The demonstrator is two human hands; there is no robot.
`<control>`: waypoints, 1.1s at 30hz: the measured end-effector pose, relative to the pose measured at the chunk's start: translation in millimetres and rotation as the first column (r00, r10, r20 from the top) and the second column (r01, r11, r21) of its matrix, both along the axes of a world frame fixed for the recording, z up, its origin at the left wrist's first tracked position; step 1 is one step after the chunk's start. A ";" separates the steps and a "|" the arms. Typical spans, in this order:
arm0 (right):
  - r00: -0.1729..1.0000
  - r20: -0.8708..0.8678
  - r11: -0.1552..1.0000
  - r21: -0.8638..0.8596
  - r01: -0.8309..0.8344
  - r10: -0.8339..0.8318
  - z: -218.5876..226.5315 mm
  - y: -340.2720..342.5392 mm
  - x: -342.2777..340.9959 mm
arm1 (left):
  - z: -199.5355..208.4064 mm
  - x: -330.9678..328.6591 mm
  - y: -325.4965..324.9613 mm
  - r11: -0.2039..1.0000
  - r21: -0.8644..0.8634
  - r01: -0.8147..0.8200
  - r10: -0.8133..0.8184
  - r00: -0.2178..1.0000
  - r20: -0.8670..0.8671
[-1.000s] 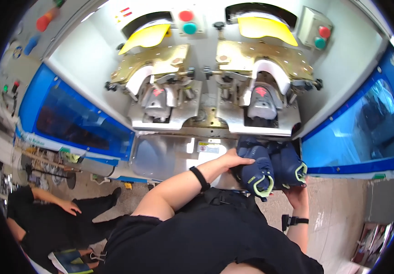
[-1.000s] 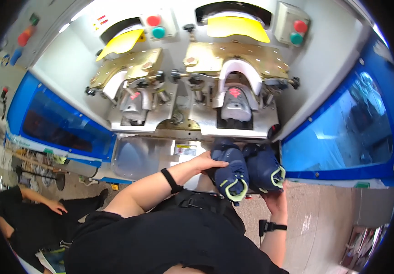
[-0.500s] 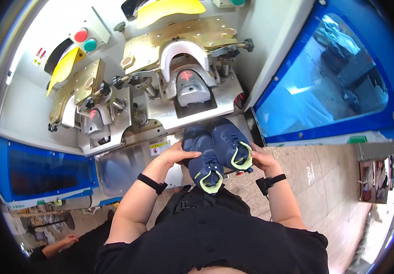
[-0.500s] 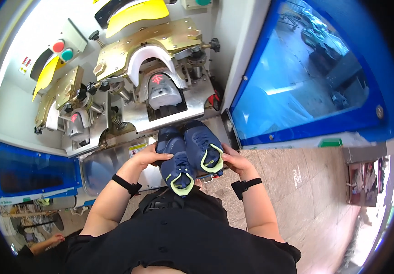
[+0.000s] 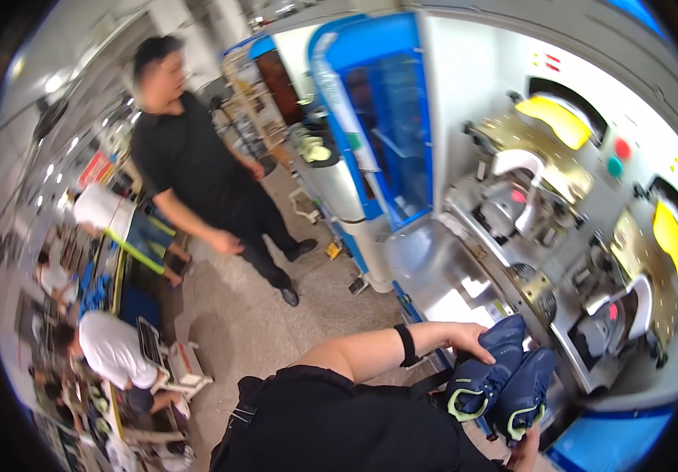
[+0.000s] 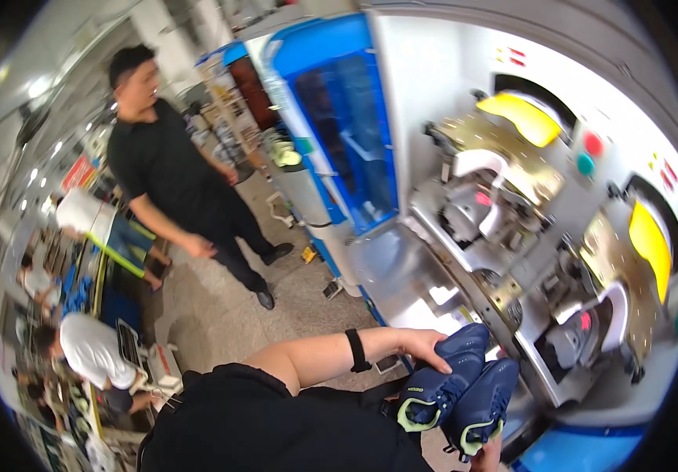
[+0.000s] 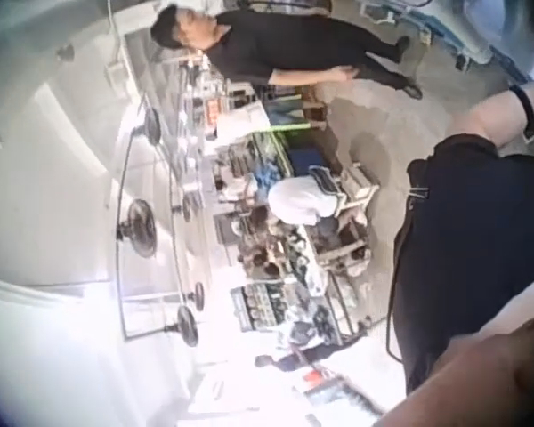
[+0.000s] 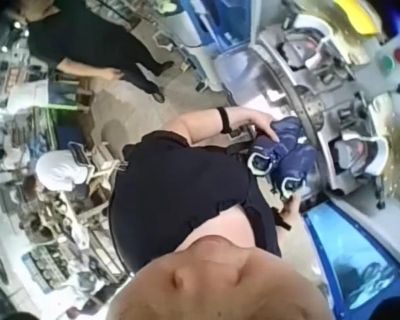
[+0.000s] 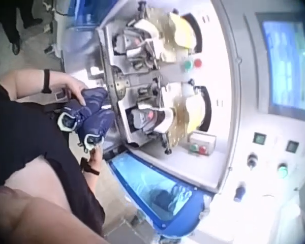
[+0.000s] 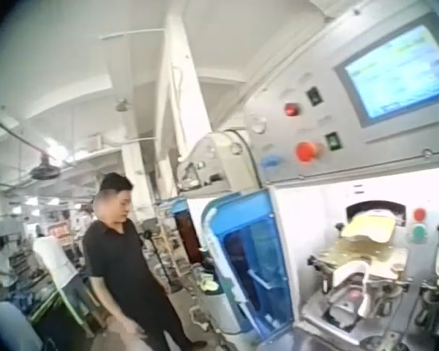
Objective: Placing shoe uppers into a forming/heat-setting machine, operating the machine, and then inspecting shoe components at a worktable.
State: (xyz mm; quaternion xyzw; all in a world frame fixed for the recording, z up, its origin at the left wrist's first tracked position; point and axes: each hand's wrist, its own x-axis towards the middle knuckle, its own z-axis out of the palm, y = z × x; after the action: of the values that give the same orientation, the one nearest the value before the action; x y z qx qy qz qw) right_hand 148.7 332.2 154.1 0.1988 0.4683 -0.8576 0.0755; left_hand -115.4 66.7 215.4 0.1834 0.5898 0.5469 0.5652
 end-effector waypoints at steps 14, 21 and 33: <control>0.646 -0.225 0.632 -0.140 -0.763 0.730 -34.7 -223.7 -100.6 | -55.8 288.4 -337.9 0.401 -0.010 -0.916 0.898 0.391 0.203; 0.336 -0.108 0.294 -0.289 -0.911 0.936 -12.0 -476.2 -19.9 | -53.4 565.3 -395.7 -0.527 -0.014 -0.850 0.758 -0.478 0.443; -0.282 0.057 -0.222 -0.475 -0.851 0.958 52.1 -761.1 182.7 | -95.9 793.2 -349.0 -0.975 -0.107 0.197 -0.221 -0.760 0.612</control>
State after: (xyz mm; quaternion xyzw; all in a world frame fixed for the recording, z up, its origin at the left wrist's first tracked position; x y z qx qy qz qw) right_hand 331.4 -428.9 206.2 -0.0714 0.3048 -0.4603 0.8307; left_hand 677.8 -282.3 119.4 0.3979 0.0834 -0.6660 0.6255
